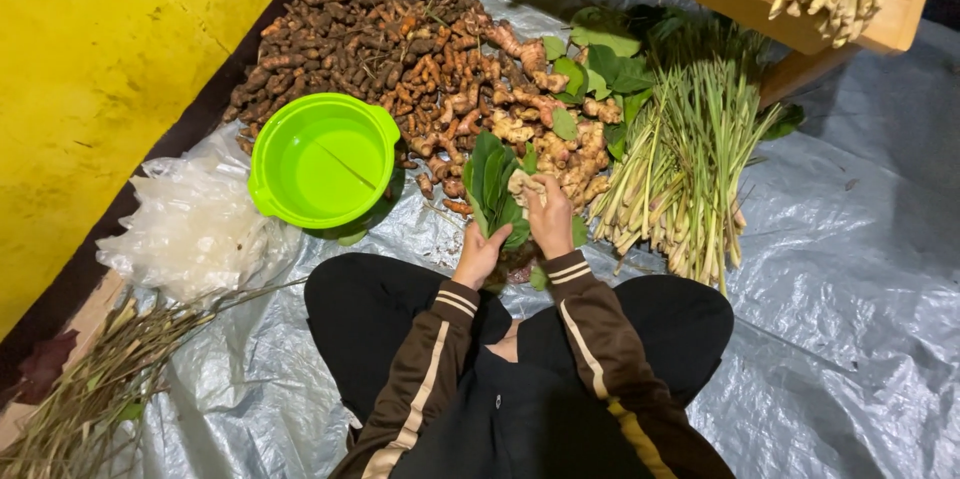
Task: The person wraps pieces of ginger and other herbs in green leaves by hand while sitting on a tarp.
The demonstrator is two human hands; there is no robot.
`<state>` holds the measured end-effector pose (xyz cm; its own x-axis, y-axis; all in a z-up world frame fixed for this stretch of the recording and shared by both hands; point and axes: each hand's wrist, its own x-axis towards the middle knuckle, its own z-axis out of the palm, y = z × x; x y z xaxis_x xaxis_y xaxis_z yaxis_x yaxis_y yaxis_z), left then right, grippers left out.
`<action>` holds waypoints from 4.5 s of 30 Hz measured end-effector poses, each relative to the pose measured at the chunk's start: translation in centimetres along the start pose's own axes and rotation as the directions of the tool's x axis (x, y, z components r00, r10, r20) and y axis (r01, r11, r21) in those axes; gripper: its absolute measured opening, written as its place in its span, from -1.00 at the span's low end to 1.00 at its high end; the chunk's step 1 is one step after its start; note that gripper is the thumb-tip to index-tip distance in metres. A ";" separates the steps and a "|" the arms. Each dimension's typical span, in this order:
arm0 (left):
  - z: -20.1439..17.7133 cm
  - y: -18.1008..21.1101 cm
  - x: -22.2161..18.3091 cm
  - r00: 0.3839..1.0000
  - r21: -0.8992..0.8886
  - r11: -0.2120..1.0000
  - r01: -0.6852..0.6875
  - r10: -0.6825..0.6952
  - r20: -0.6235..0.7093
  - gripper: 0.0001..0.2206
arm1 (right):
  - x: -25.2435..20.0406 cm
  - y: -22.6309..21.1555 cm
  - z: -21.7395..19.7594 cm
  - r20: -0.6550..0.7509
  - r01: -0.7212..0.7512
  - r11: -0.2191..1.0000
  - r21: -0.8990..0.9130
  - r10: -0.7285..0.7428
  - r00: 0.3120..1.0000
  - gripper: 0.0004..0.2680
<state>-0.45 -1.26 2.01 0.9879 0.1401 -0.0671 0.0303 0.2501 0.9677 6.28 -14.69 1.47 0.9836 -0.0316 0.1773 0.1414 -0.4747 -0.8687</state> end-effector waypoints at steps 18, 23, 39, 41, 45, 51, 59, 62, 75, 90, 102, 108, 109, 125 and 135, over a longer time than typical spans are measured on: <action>-1.2 0.3 0.0 0.971 -0.157 0.983 0.096 -0.127 -0.203 -0.63 | -1.8 13.3 -2.3 0.193 -0.222 0.831 -0.509 0.362 0.912 -0.81; -1.8 0.3 0.1 0.970 -0.169 0.982 0.088 -0.123 -0.209 -0.62 | -3.6 11.2 -0.6 0.474 -0.057 0.800 -0.597 0.409 0.780 -0.58; -1.7 -0.2 0.1 0.973 -0.150 0.985 0.088 -0.117 -0.199 -0.61 | -3.4 13.9 0.2 0.393 -0.005 0.697 -0.717 0.410 0.823 -0.90; -1.7 0.1 0.2 0.974 -0.153 0.984 0.087 -0.117 -0.196 -0.61 | -2.9 13.1 0.0 0.369 -0.036 0.718 -0.695 0.400 0.839 -0.91; -1.5 0.3 0.1 0.969 -0.157 0.981 0.116 -0.147 -0.197 -0.63 | -2.3 13.9 -0.4 0.302 -0.033 0.809 -0.587 0.256 0.918 -0.89; -1.6 -0.6 0.0 0.967 -0.159 0.979 0.125 -0.156 -0.201 -0.63 | -1.5 15.5 -2.1 0.148 0.007 0.930 -0.368 0.051 0.988 -0.91; -1.3 -3.1 0.7 0.975 -0.101 0.990 0.098 -0.116 -0.192 -0.66 | -1.9 2.5 -4.7 -0.098 -0.090 0.934 0.345 0.131 0.986 -0.80; -0.4 -1.5 0.6 0.976 -0.086 0.992 0.090 -0.105 -0.188 -0.65 | -2.8 -0.5 -3.2 -0.120 -0.017 0.906 0.423 0.075 0.990 -0.77; -0.7 -1.7 1.2 0.972 -0.094 0.992 0.089 -0.107 -0.210 -0.59 | -4.3 -5.5 -1.8 -0.089 -0.215 0.783 0.583 0.325 0.942 -0.85; -0.4 -2.6 1.0 0.984 -0.076 0.992 -0.100 0.087 -0.152 -0.60 | -4.4 -6.5 -1.3 0.146 0.250 0.961 0.117 -0.265 0.953 -0.86; 0.3 -0.1 0.6 0.996 -0.048 0.997 -0.059 0.056 -0.064 -0.72 | -0.7 -1.2 1.4 -0.133 0.209 0.976 0.065 -0.199 0.971 -0.84; 0.6 1.2 -0.2 0.999 -0.115 0.993 -0.012 0.008 -0.036 -0.68 | 1.4 -0.7 0.3 -0.198 0.086 0.994 0.061 -0.072 0.977 -0.87; 0.7 2.1 -0.5 0.999 -0.115 0.993 -0.010 0.006 -0.036 -0.68 | 1.9 -0.1 -0.5 -0.197 0.084 0.995 0.061 -0.071 0.978 -0.87; 0.7 0.5 0.6 0.991 -0.163 0.986 0.031 -0.052 -0.125 -0.66 | -1.6 -2.5 -2.4 0.215 0.039 0.983 0.181 -0.078 0.974 -0.75; 0.8 3.6 -0.2 0.997 -0.107 0.994 0.025 -0.032 -0.065 -0.70 | 1.1 -1.1 -0.9 -0.052 0.217 0.972 0.087 -0.214 0.976 -0.85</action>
<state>-0.43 -1.17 5.74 0.9745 0.1937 -0.1131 0.0380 0.3543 0.9344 7.11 -14.95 3.03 0.9236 0.0252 0.3824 0.3611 -0.3917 -0.8463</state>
